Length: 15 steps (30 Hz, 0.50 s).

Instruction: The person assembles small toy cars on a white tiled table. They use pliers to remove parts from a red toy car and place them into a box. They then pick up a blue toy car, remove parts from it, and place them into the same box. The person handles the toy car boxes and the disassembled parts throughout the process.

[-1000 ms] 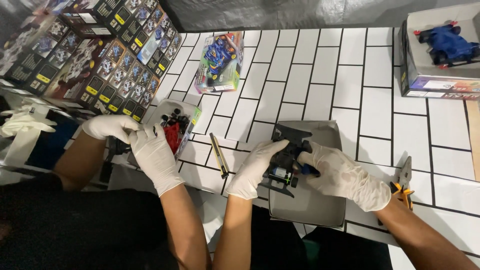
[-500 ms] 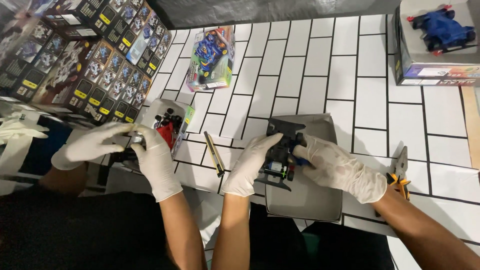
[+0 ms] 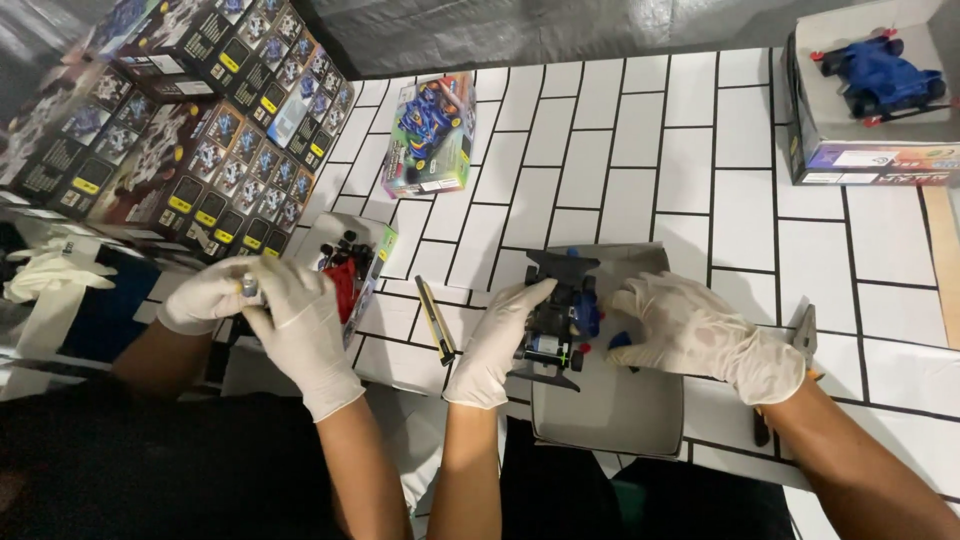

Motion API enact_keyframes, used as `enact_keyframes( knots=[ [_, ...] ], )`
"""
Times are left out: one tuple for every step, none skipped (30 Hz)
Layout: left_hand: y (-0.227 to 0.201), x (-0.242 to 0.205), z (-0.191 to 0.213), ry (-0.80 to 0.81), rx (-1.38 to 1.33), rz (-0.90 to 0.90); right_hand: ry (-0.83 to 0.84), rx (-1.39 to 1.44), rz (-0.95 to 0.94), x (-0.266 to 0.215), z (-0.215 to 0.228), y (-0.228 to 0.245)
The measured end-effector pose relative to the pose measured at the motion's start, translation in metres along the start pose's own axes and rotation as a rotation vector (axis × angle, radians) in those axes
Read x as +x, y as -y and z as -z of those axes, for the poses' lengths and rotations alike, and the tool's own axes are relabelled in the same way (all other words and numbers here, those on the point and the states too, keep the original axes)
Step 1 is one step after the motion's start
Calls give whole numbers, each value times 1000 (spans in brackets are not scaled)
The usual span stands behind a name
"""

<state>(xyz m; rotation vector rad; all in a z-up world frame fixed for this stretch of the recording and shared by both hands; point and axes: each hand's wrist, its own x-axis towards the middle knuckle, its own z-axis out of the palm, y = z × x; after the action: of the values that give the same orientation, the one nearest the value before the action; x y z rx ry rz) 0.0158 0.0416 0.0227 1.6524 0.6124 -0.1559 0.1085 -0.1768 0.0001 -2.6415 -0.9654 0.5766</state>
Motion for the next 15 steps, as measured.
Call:
enact_keyframes(
  knots=[
    [-9, -13, 0, 1, -1, 2, 2, 0, -1, -4, 10, 8],
    [-20, -25, 0, 0, 4, -8, 16, 123, -83, -6, 21, 15],
    [-30, -37, 0, 0, 10, -18, 29, 246, -165, -9, 33, 23],
    [-29, -36, -3, -1, 9, -20, 27, 245, -164, -1, 22, 11],
    [-28, -34, -7, 25, 11, -27, -109, 266, -54, 7, 12, -1],
    [-25, -33, -11, 54, 13, -30, -244, 288, 53, 14, 0, -13],
    [-31, -40, -15, 55, 14, -29, -244, 289, 51, 10, -1, -12],
    [-36, -47, -20, 80, 30, -53, -207, 371, -41, 7, -1, -10],
    [-42, -54, -24, 105, 46, -77, -170, 453, -134, 3, -1, -8],
    [-38, -51, -24, 104, 45, -78, -170, 451, -133, 2, 0, -5],
    [-34, -48, -24, 112, 52, -80, -150, 497, -154, 1, 0, -2],
    [-31, -44, -25, 123, 59, -84, -132, 543, -177, -1, 2, 1],
    [-27, -43, -25, 125, 59, -87, -135, 542, -179, -4, 8, 4],
    [-23, -41, -26, 84, 39, -31, -140, 577, -214, -8, 14, 8],
    [-19, -39, -26, 42, 19, 24, -145, 613, -249, -11, 21, 12]
  ],
)
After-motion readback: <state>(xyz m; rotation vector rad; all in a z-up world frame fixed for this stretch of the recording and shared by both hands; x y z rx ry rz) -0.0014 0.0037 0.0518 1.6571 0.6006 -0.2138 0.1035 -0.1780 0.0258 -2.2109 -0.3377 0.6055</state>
